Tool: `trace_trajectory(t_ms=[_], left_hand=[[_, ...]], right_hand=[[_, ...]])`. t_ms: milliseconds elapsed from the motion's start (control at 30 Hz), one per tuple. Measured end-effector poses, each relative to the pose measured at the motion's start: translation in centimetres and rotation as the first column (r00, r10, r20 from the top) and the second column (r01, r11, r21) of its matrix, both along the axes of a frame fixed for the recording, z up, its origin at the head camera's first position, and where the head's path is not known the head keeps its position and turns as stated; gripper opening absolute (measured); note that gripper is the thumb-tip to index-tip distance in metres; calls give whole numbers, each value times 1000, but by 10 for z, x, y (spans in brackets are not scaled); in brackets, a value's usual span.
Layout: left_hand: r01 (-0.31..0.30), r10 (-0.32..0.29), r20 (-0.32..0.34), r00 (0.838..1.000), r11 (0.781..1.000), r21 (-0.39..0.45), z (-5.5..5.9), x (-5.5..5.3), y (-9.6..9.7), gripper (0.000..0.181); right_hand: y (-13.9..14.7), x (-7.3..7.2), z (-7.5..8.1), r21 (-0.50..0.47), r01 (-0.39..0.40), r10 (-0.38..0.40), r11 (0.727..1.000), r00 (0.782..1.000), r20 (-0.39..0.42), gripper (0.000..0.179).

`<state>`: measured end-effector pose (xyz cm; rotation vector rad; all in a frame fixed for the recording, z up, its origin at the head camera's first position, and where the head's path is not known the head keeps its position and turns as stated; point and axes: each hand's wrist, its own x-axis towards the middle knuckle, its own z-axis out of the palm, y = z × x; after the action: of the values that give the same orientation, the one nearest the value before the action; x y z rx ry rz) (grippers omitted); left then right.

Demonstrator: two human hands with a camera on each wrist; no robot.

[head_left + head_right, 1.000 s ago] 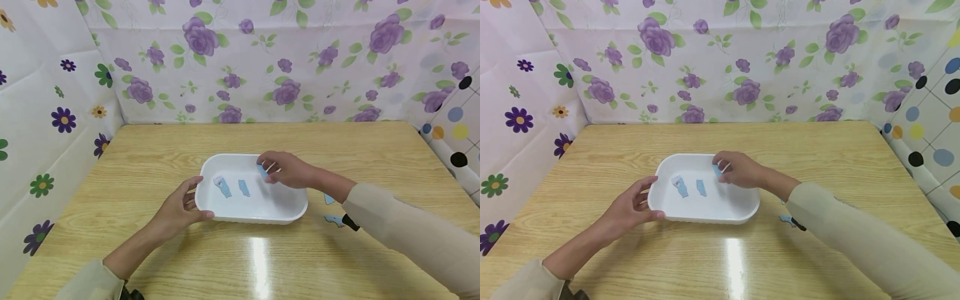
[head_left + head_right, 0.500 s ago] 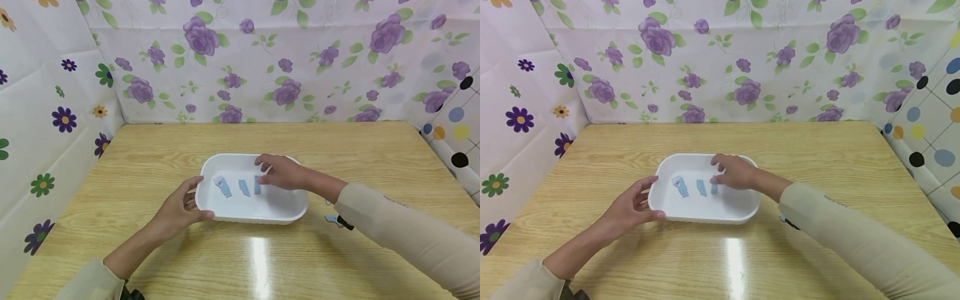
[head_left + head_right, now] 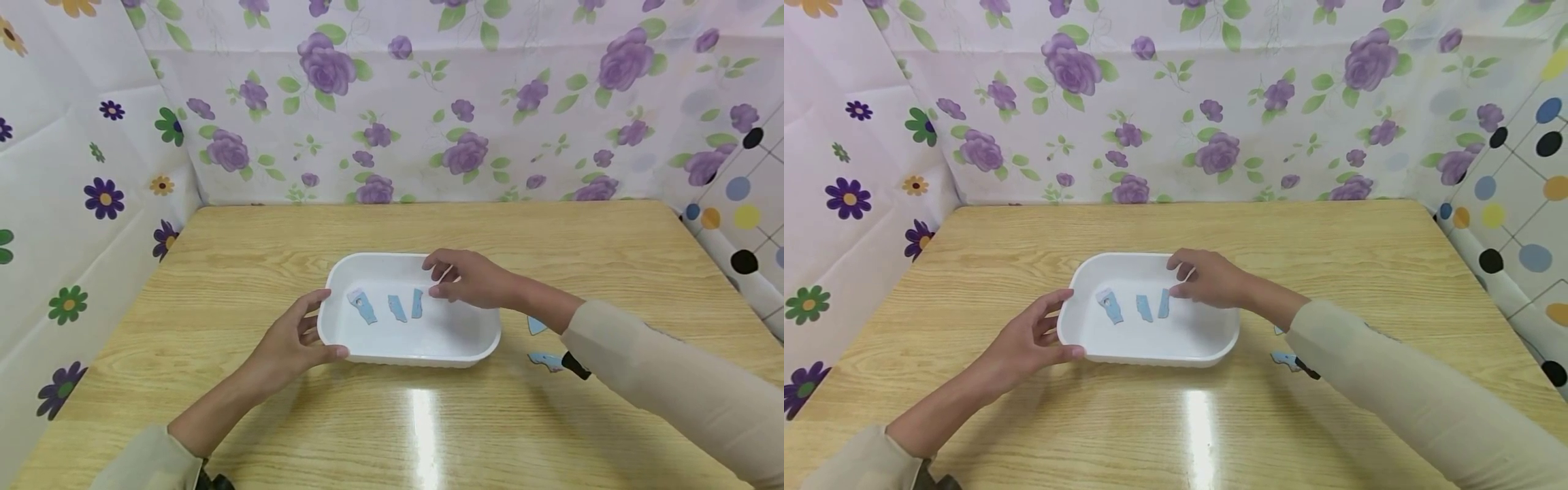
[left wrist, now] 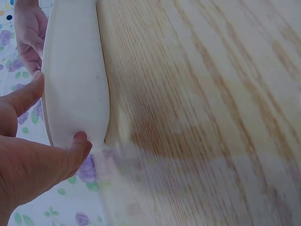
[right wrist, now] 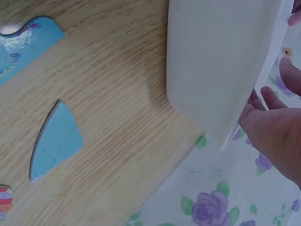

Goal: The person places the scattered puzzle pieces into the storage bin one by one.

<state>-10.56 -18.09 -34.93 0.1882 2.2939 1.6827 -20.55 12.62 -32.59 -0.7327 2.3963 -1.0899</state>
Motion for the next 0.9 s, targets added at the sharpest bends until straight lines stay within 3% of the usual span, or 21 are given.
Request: trace_trajectory(t_ms=[133, 367, 500, 733, 900], left_hand=[[-3, 3, 3, 1000, 1000, 3, -1, -1, 0, 95], [0, 0, -2, 1000, 1000, 7, -3, -1, -1, 95], [1, -1, -2, 1000, 1000, 5, -2, -1, -1, 95], [-2, 2, 2, 1000, 1000, 5, -3, -1, -1, 95], [-4, 4, -3, 1000, 1000, -2, -3, -1, -1, 96]], right_hand=[[7, -2, 2, -24, 10, -11, 1000, 1000, -25, 40], [25, -1, 13, -43, 86, -92, 995, 983, -156, 38], [37, -1, 18, -60, 113, -121, 992, 980, -157, 39], [53, -2, 23, -51, 99, -104, 994, 987, -125, 41], [59, -3, 31, -43, 100, -106, 994, 982, -155, 39]])
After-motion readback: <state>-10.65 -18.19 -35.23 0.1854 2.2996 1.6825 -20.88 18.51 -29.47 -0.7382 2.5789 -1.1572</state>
